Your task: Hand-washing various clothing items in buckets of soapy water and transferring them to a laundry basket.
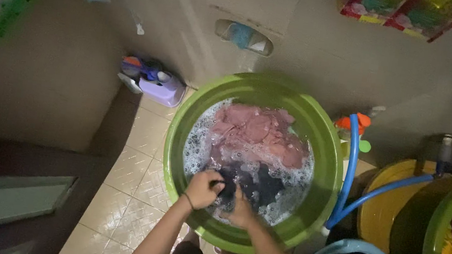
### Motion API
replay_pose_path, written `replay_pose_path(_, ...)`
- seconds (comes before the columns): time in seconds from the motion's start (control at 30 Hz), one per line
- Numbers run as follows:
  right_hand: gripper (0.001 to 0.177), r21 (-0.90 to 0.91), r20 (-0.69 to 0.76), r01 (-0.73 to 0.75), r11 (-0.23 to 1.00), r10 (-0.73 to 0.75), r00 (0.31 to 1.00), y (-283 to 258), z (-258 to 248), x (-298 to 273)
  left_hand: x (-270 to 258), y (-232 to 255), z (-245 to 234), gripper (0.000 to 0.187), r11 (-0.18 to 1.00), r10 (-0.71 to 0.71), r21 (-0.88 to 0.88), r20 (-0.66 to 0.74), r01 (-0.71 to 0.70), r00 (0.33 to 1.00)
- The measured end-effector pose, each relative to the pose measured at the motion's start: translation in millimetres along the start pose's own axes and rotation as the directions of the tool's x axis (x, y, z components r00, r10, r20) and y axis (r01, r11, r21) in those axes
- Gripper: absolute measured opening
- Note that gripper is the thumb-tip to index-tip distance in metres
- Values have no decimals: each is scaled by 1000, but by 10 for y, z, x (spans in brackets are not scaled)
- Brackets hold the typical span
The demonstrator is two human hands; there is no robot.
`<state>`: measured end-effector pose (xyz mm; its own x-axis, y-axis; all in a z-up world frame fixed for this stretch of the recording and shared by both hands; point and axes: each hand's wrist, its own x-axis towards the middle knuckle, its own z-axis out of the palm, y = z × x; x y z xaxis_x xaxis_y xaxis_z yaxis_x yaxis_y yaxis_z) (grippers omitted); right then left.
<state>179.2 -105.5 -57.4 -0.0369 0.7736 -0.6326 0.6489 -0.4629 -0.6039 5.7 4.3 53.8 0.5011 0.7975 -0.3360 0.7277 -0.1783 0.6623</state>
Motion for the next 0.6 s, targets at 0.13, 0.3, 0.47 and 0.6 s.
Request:
replay_pose_path(0.13,108,176,-217,126,976,-86,972,-366,-301,-69,-277,873,-802,11,855,74,-504,-121,-125,990)
replay_pose_path(0.3,67,276,-370,242,930,-130,920,-502,-631,101,-502,1622,-1560,8,636,394,-552,-370,-540,842)
replay_pose_path(0.47,39,354,-502,288,890,-79,861,-353,-1038,196,-612,2010,-2085,9,512,515,-469,-502,-719,694)
replay_pose_path(0.6,36,364,-675,509,780,-155,721,-937,-1593,-225,-557,2120,-2334,12,473,426,-493,-598,-731,679)
